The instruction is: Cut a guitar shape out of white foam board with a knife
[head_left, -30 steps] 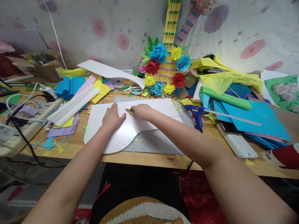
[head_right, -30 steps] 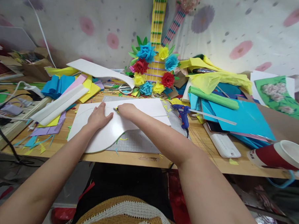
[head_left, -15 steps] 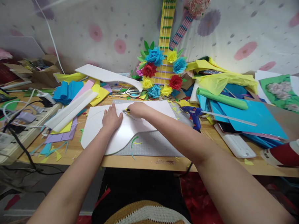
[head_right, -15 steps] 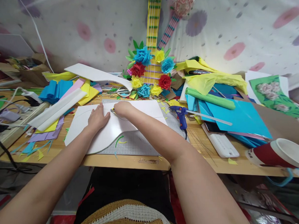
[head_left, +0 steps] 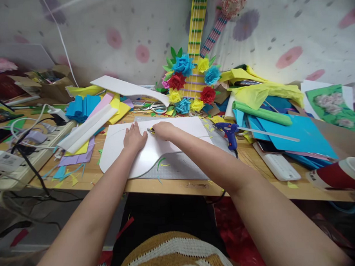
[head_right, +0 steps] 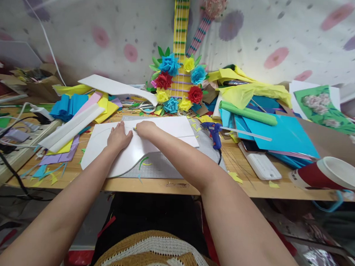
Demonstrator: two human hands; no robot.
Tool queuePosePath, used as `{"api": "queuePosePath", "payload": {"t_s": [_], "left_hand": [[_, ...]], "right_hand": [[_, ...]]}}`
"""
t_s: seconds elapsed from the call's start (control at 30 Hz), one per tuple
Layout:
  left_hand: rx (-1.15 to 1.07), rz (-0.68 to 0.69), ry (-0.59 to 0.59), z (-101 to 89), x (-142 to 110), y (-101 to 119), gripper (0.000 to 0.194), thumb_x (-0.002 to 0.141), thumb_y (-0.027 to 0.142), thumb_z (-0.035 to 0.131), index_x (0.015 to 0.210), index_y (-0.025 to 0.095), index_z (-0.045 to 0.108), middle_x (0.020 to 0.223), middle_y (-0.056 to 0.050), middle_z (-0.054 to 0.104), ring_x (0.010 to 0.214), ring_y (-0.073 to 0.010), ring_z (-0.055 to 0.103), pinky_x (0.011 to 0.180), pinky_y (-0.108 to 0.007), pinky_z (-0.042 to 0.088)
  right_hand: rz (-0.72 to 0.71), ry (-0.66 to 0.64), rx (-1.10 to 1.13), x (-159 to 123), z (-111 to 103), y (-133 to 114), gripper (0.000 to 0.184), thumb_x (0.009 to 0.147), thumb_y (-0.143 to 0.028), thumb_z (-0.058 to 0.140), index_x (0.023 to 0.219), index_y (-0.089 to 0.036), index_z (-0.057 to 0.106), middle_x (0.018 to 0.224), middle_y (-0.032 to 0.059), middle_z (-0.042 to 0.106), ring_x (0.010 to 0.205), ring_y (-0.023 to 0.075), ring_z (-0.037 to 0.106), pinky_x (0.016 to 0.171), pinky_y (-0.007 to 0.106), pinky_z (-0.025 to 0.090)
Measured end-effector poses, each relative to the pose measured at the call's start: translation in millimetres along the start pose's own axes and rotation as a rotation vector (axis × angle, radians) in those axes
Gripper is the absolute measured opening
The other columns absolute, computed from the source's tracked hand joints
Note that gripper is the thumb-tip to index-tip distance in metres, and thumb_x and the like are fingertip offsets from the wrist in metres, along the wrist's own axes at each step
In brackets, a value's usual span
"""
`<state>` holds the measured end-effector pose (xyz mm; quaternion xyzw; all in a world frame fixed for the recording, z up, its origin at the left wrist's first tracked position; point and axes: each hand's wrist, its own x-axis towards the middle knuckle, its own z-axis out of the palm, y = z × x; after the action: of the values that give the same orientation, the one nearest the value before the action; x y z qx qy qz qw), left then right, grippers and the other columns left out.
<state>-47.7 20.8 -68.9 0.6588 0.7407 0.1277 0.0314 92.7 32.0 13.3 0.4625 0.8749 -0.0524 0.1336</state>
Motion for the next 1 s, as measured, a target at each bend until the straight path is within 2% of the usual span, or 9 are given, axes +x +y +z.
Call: {"api": "queuePosePath", "payload": {"t_s": [0.23,1.0], "left_hand": [[-0.011,-0.012,0.007,-0.7,0,0,0.070,0.085,0.039,0.035,0.140,-0.003,0.024,0.143,-0.021,0.034,0.136,-0.0245,0.028,0.114,-0.039,0.018],[-0.017,-0.007,0.023,-1.3,-2,1,0.068,0.085,0.039,0.035,0.139,0.000,0.027,0.142,-0.019,0.036,0.136,-0.0234,0.028,0.113,-0.039,0.019]], "right_hand": [[-0.008,0.013,-0.003,-2,6,3,0.034,0.083,-0.014,0.044,0.111,-0.009,0.061,0.107,0.0176,0.066,0.104,0.0249,0.060,0.081,0.032,0.048],[0.009,-0.047,-0.027,-18,2,3,0.032,0.083,-0.013,0.044,0.109,-0.009,0.063,0.097,0.0187,0.068,0.098,0.0249,0.063,0.077,0.030,0.047]]}}
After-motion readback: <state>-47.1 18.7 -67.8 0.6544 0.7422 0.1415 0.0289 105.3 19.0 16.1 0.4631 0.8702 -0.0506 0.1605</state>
